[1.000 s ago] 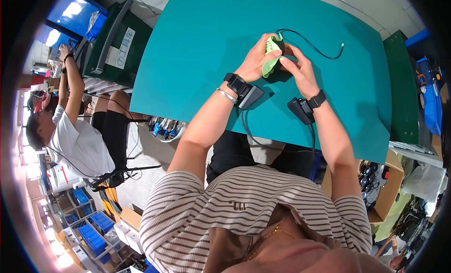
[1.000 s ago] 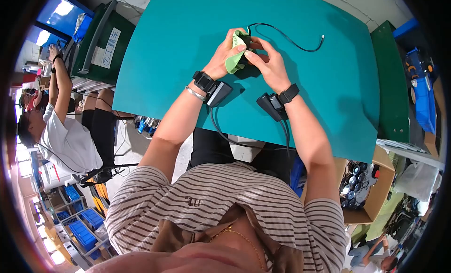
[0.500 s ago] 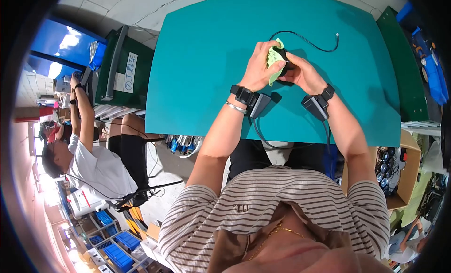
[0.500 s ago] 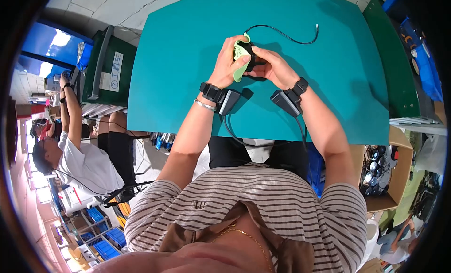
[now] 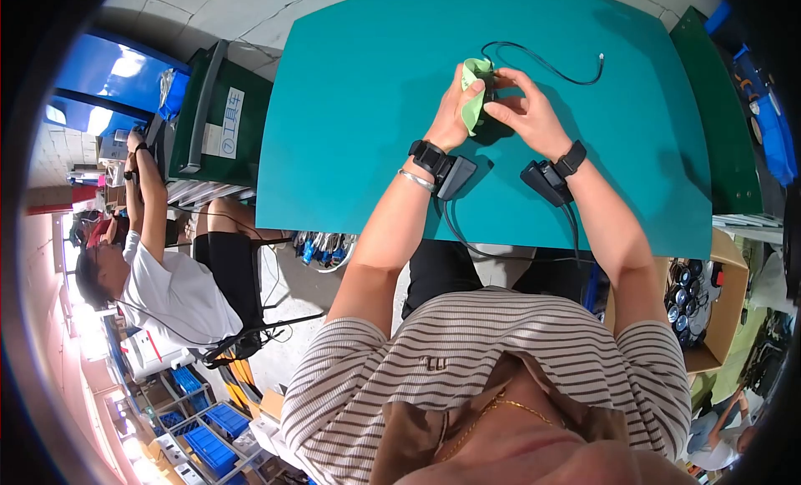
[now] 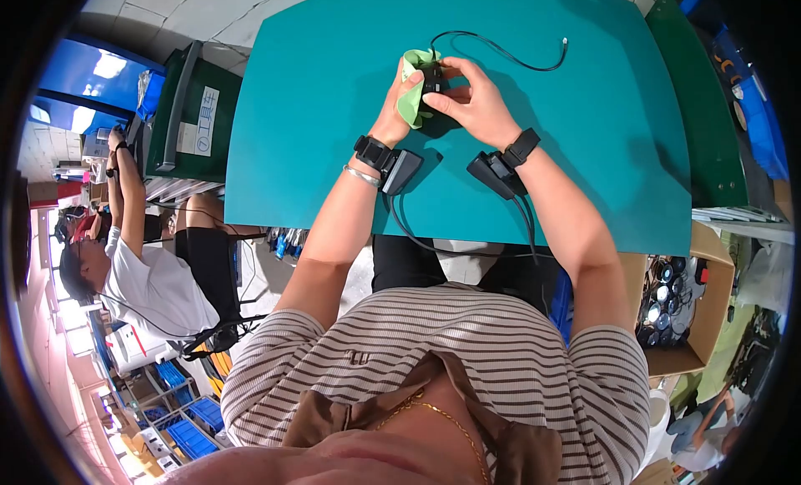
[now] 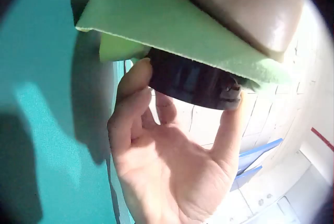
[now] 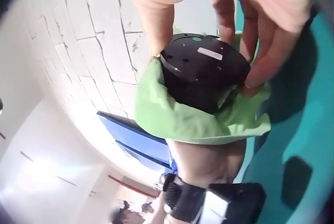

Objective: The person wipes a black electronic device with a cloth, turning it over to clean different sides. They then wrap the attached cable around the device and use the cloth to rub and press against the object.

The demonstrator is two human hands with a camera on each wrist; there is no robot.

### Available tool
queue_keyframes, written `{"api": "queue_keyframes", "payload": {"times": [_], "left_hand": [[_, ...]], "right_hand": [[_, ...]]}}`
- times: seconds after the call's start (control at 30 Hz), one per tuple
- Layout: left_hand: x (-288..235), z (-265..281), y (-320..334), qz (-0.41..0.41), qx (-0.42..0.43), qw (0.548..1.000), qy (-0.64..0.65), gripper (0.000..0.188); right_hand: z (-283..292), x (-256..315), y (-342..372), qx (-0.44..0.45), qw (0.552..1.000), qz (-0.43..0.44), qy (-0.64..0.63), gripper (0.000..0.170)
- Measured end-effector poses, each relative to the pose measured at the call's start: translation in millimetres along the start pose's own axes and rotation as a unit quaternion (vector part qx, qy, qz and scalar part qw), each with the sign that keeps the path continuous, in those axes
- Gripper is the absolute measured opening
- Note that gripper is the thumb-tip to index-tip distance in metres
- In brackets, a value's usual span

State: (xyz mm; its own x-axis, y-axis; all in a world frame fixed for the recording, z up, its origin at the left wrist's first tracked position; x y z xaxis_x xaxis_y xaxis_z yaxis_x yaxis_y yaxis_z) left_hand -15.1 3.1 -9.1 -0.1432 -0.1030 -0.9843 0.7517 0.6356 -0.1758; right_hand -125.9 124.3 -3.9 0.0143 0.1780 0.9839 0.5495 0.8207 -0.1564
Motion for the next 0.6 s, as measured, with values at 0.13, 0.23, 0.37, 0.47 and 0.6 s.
{"api": "queue_keyframes", "payload": {"times": [0.13,0.23,0.37,0.47,0.6], "left_hand": [[6.6,-1.4,-2.2,0.034,0.013,0.995,0.090,0.051],[8.5,1.3,-3.4,0.055,0.021,0.995,0.077,0.050],[4.0,-3.5,-2.0,0.059,0.019,0.990,0.124,0.048],[2.0,-2.2,-0.9,0.054,0.015,0.992,0.115,0.049],[2.6,-0.1,-0.5,0.030,-0.016,0.998,0.048,0.052]], "right_hand": [[0.0,8.0,1.7,-0.011,0.981,0.131,0.142,0.064],[0.1,7.9,2.5,-0.012,0.969,0.175,0.177,0.066],[1.5,5.6,3.5,-0.013,0.974,0.150,0.167,0.067],[0.6,6.0,4.9,-0.016,0.986,0.106,0.130,0.067],[3.6,-2.1,1.8,-0.013,0.995,0.063,0.076,0.068]]}}
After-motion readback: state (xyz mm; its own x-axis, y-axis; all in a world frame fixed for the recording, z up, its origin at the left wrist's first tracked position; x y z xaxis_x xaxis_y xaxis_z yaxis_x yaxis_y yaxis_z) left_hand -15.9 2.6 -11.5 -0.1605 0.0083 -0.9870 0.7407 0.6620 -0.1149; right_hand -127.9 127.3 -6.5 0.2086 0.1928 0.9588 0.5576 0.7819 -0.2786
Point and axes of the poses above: each hand's wrist, its own y-axis away from the middle knuckle, its own z-axis out of the back of the hand, x = y × z, the point moved 1 cm from there along -y, towards the middle knuckle, and after that the axes turned 10 degrees about -x, right-handed, at the moved point
